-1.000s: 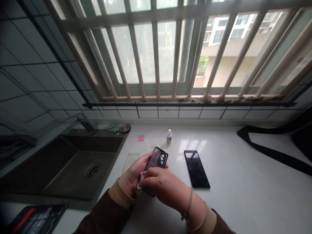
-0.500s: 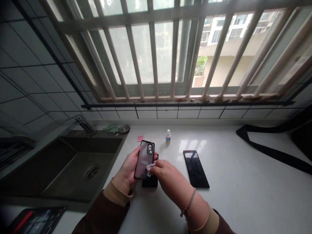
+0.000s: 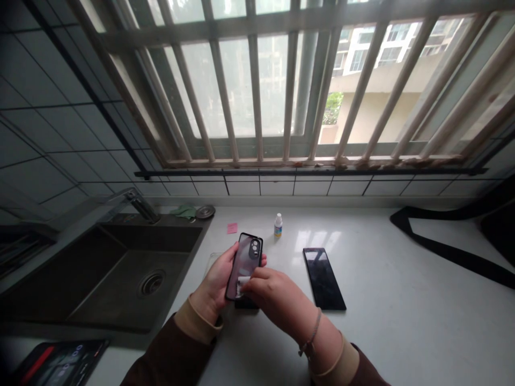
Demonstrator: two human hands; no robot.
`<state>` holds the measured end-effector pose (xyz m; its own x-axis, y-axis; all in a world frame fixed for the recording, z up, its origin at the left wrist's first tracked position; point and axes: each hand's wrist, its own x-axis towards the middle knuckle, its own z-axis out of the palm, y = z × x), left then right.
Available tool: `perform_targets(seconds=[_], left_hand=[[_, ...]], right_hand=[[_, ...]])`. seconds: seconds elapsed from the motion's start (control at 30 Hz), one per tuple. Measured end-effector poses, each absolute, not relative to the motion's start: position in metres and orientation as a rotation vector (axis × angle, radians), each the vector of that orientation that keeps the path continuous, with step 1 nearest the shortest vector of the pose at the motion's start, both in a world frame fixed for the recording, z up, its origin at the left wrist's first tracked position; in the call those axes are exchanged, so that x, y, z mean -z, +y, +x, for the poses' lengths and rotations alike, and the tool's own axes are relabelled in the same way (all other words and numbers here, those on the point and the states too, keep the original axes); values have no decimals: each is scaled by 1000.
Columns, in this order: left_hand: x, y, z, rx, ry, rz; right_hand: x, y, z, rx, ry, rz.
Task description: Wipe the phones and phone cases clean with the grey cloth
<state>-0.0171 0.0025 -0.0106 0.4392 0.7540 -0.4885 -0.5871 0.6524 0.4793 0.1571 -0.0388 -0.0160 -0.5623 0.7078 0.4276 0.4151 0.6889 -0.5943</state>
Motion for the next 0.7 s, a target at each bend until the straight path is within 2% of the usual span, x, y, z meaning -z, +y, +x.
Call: perform_targets(seconds=[0.2,0.43,0.7], left_hand=[[11,-4,-4,-809,586,190],[17,-8,-2,-753,605,210],[13,-6,-5,-729,636,161]], right_hand=[[29,-31,158,-284,-2056,-1161],[19,-36,161,-140,-1861,-1190],[24,-42,150,-402,-2206,-819]])
